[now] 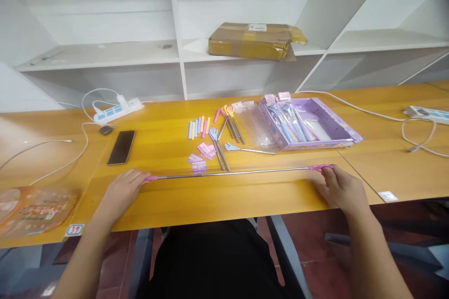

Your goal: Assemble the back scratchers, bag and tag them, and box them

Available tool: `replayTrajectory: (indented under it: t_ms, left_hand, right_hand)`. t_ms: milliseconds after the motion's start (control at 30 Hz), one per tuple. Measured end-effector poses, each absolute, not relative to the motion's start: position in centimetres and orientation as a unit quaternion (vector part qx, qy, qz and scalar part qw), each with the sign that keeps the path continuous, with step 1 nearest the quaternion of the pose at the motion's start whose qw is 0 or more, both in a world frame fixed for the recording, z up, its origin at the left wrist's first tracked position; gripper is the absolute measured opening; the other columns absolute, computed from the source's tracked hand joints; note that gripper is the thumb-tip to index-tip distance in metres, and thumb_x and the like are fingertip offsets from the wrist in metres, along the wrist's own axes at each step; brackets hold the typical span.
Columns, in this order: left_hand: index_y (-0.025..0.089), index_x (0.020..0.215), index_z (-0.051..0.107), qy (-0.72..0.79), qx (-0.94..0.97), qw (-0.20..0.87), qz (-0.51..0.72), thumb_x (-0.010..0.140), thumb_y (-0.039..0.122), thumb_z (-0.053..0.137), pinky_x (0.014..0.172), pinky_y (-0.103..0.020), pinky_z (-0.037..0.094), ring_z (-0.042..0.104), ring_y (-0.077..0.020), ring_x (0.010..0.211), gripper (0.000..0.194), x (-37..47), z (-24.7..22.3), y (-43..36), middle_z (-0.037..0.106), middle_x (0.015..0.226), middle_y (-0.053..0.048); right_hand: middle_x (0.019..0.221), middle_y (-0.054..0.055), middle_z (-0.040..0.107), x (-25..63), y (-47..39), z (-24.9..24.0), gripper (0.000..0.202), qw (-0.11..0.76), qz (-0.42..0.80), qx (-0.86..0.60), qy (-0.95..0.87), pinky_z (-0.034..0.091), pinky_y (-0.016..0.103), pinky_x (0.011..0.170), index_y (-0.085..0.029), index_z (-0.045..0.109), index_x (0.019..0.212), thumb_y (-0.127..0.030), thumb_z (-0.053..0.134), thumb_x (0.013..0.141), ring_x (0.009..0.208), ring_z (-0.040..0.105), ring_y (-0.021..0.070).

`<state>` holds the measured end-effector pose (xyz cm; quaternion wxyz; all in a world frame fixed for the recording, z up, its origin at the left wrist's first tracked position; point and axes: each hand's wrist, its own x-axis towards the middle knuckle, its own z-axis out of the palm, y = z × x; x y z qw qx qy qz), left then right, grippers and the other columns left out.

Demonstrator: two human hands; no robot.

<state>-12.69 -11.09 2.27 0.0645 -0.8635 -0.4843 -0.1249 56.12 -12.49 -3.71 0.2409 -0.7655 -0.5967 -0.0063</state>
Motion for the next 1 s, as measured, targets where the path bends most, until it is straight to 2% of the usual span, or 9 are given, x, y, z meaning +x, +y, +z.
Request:
replayTrajectory:
  t_ms: [167,333,467,567,667,767,833,900,1000]
  left_hand:
    - [0.021,0.105,0.072,-0.481,-0.866,0.075,-0.117,0.112,0.039,0.043,0.081,-0.038,0.051,0.067,-0.0243,0.085,0.035,-13.3,1.9,-11.3,0.072,0.091,-0.007]
    - [0.022,0.106,0.071,-0.485,-0.863,0.052,-0.132,0.113,0.042,0.041,0.083,-0.037,0.052,0.067,-0.0232,0.086,0.037,-13.4,1.4,-11.6,0.072,0.094,-0.006]
    - [0.021,0.109,0.071,-0.464,-0.868,0.019,-0.176,0.113,0.038,0.044,0.080,-0.035,0.052,0.067,-0.0218,0.085,0.033,-12.9,1.7,-12.1,0.071,0.093,-0.006]
    - [0.021,0.114,0.071,-0.447,-0.871,-0.015,-0.201,0.113,0.035,0.045,0.078,-0.034,0.053,0.067,-0.0212,0.085,0.030,-12.4,2.4,-12.6,0.072,0.094,-0.006]
    - [0.021,0.115,0.071,-0.449,-0.869,-0.030,-0.208,0.113,0.035,0.046,0.079,-0.034,0.055,0.068,-0.0213,0.086,0.028,-11.9,3.0,-13.1,0.074,0.096,-0.006]
    - [0.021,0.115,0.071,-0.452,-0.865,-0.029,-0.215,0.113,0.036,0.046,0.079,-0.034,0.057,0.070,-0.0211,0.087,0.029,-11.5,3.0,-13.4,0.074,0.096,-0.006]
    - [0.021,0.116,0.072,-0.454,-0.864,-0.026,-0.218,0.112,0.036,0.046,0.081,-0.033,0.058,0.072,-0.0212,0.089,0.030,-11.5,3.0,-13.4,0.075,0.100,-0.006]
    - [0.022,0.118,0.072,-0.454,-0.862,-0.018,-0.225,0.112,0.035,0.046,0.083,-0.033,0.059,0.074,-0.0216,0.092,0.030,-11.5,2.9,-13.4,0.076,0.103,-0.007]
    - [0.023,0.121,0.072,-0.440,-0.865,0.003,-0.243,0.111,0.033,0.048,0.085,-0.032,0.061,0.075,-0.0215,0.094,0.028,-11.5,3.0,-13.6,0.078,0.106,-0.007]
  right_hand:
    - [0.083,0.016,0.073,56.0,-12.1,-4.0,0.042,0.231,0.055,-0.780,-0.579,0.042,0.039,0.071,-0.028,0.060,0.084,-0.059,0.039,0.101,0.079,0.067,0.0303]
    - [0.073,0.012,0.069,55.8,-11.9,-4.0,0.043,0.238,0.055,-0.785,-0.570,0.039,0.039,0.067,-0.027,0.062,0.085,-0.063,0.043,0.100,0.070,0.062,0.0271]
    - [0.073,0.009,0.068,55.5,-12.2,-4.1,0.037,0.234,0.050,-0.796,-0.556,0.040,0.038,0.070,-0.027,0.056,0.082,-0.054,0.041,0.103,0.071,0.063,0.0255]
    - [0.086,0.013,0.073,54.8,-12.5,-3.7,0.030,0.246,0.009,-0.798,-0.551,0.043,0.039,0.074,-0.026,0.057,0.088,-0.046,0.041,0.103,0.080,0.067,0.0273]
    - [0.101,0.016,0.076,53.7,-12.8,-3.2,0.029,0.322,-0.003,-0.786,-0.528,0.050,0.038,0.079,-0.021,0.063,0.107,-0.041,0.042,0.102,0.085,0.072,0.0263]
    - [0.101,0.013,0.076,52.5,-12.7,-3.0,0.035,0.399,0.036,-0.783,-0.475,0.056,0.038,0.079,-0.019,0.062,0.124,-0.041,0.046,0.102,0.081,0.075,0.0243]
    - [0.103,0.011,0.075,51.8,-12.3,-3.0,0.040,0.449,0.062,-0.772,-0.446,0.059,0.039,0.077,-0.020,0.058,0.131,-0.042,0.054,0.098,0.085,0.076,0.0248]
    - [0.103,0.007,0.072,51.0,-11.8,-3.1,0.042,0.518,0.090,-0.742,-0.416,0.061,0.037,0.073,-0.022,0.056,0.128,-0.041,0.062,0.091,0.087,0.076,0.0240]
    - [0.101,0.002,0.068,49.9,-11.0,-3.2,0.035,0.609,0.118,-0.695,-0.363,0.057,0.031,0.062,-0.024,0.056,0.111,-0.034,0.064,0.079,0.071,0.074,0.0176]
